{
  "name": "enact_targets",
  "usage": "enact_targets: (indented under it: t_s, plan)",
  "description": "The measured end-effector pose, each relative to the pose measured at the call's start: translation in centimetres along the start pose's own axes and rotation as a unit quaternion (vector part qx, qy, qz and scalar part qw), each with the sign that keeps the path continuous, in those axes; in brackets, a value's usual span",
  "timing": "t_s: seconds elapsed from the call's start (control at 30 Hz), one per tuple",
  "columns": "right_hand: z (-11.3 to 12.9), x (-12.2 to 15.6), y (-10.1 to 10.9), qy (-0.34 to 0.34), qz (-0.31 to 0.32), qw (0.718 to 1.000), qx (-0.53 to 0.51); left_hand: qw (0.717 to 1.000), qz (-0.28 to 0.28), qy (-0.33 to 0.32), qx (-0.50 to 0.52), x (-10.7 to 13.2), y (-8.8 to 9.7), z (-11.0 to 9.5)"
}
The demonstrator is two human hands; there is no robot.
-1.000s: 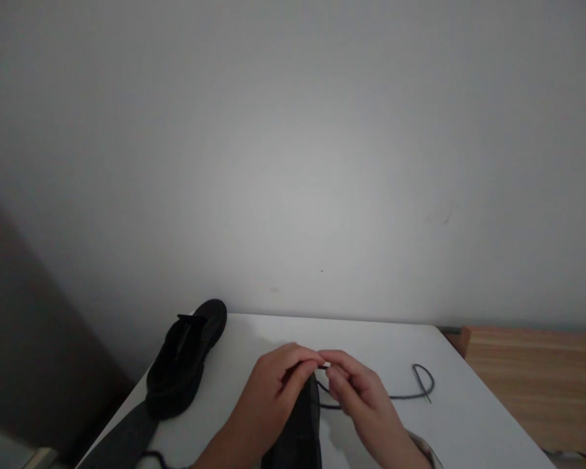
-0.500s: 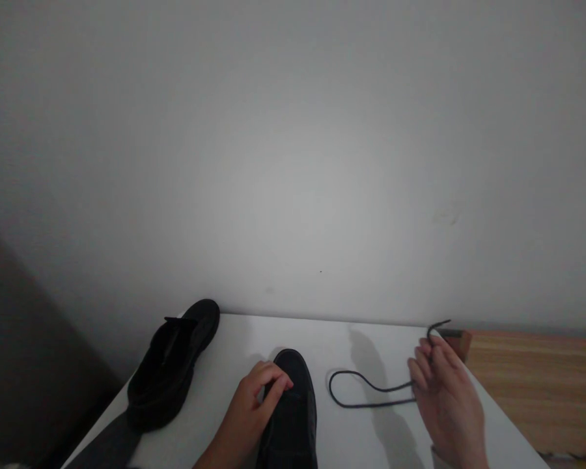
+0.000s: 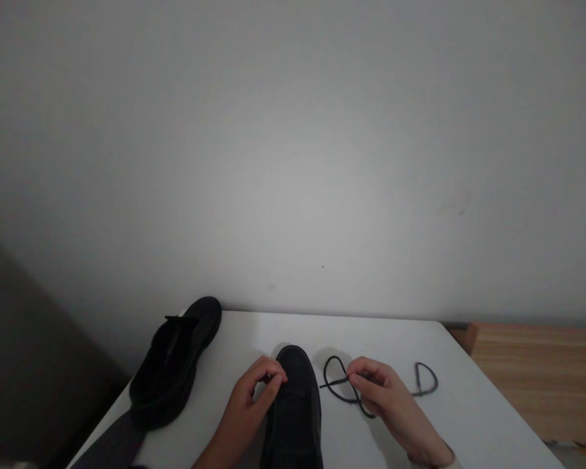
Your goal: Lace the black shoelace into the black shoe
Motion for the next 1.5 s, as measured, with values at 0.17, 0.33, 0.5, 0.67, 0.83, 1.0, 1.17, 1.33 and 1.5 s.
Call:
enact_targets:
  t_s: [0.17,0.33,0.5,0.67,0.83,1.0,1.17,1.33,1.5]
  plan:
    - [-0.6,-0.2,-0.4,-0.017,0.030,0.999,-0.009,1.000,0.005,0.000,-0.001,-0.1,0.0,0.0]
    - [-1.1,-0.5,-0.5,-0.022,0.025,0.999,0.014,1.000,0.019,-0.016,-0.016,0.0,-0.1,-0.4]
    - [-1.8,-1.1,-0.7,-0.025,0.024,0.997,0.062,0.992,0.080,-0.050,-0.080,0.8,-0.8,-1.7]
    - [-2.0,-1.4,-1.3,-0.011,0.038,0.992,0.117,0.966,0.115,-0.049,-0.225,1.3,-2.1,-2.7]
    - [-1.8,-1.1,-2.4,0.017,0.070,0.986,0.147,0.948,0.129,0.002,-0.290,0.7,-3.1,-3.2]
    - [-2.2,-0.8,-2.9,0.025,0.070,0.984,0.163,0.944,0.122,0.017,-0.307,0.1,-3.5,-3.6]
    - [-2.8,-1.0,-3.2,0.039,0.067,0.982,0.172,0.945,0.103,0.021,-0.308,-0.1,-3.8,-3.7]
    - [-2.9,-1.2,-3.5,0.049,0.073,0.980,0.180,0.939,0.083,0.035,-0.333,-0.2,-4.1,-3.8]
    - [-2.9,-1.2,-3.7,0.059,0.073,0.978,0.185,0.919,0.103,0.030,-0.379,-0.1,-4.8,-4.0]
Point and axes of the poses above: each hand's wrist, its own x-axis away from the middle knuckle, its own y-axis out of the back of the hand, z = x × y, the point moved 4 cm from there along -x, towards the middle knuckle, and after that the axes turned 6 degrees about -y, right-handed, at the moved point
